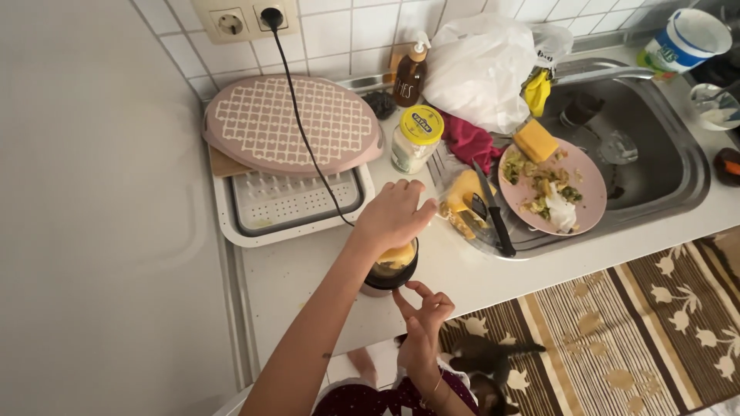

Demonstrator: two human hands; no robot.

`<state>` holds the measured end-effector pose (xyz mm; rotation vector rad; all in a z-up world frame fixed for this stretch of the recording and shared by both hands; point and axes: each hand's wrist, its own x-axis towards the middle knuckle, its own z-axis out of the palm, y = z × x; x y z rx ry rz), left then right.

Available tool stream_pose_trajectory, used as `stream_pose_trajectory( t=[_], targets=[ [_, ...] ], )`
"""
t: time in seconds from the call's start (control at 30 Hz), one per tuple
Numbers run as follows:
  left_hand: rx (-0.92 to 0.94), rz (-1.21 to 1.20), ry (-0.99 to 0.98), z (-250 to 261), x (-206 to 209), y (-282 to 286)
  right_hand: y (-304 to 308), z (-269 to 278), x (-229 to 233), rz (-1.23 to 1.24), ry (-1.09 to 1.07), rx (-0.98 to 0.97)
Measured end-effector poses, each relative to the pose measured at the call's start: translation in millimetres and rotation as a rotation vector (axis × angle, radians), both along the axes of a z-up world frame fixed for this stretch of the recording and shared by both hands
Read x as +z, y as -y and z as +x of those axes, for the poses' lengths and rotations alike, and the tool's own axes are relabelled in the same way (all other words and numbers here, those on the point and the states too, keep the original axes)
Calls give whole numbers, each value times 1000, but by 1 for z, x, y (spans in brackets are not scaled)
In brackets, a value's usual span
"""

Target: The person cuts a block of cheese into smaller pieces with a knife on the counter, placing pieces aside, then puts the cheese pieces into a small electric chopper cup, attaches the blade lid, and operates the chopper to blend the cheese. They handle the chopper cup and check the blended cheese at the end.

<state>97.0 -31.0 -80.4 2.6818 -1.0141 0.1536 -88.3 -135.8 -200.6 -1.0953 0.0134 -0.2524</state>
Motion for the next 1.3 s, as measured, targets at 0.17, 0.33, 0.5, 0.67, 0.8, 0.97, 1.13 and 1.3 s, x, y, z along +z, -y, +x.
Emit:
stream_pose_trajectory(
  t=[0.17, 0.33, 0.5, 0.67, 0.8, 0.97, 1.13, 1.3],
  targets=[
    [72, -106, -75, -4, 11, 1, 1, 0, 1, 14, 1, 4],
    [180, -150, -246, -3, 11, 1, 1, 2, 2, 10, -19, -1],
    [89, -41, -126, -2, 15, 1, 2, 3, 5, 15, -56, 8],
    [98, -36, -138, 0, 13, 1, 3, 3, 7, -1, -50, 31],
    [266, -209, -403, 1, 21, 5, 2, 3, 6, -4, -28, 41],
    [357, -286, -478, 0, 25, 5, 0, 4, 10, 5, -14, 26],
    [353, -298, -462, 1, 18, 4, 0, 5, 8, 17, -41, 37],
    [332, -246, -459, 0, 23, 5, 3, 4, 3, 7, -4, 37]
  ],
)
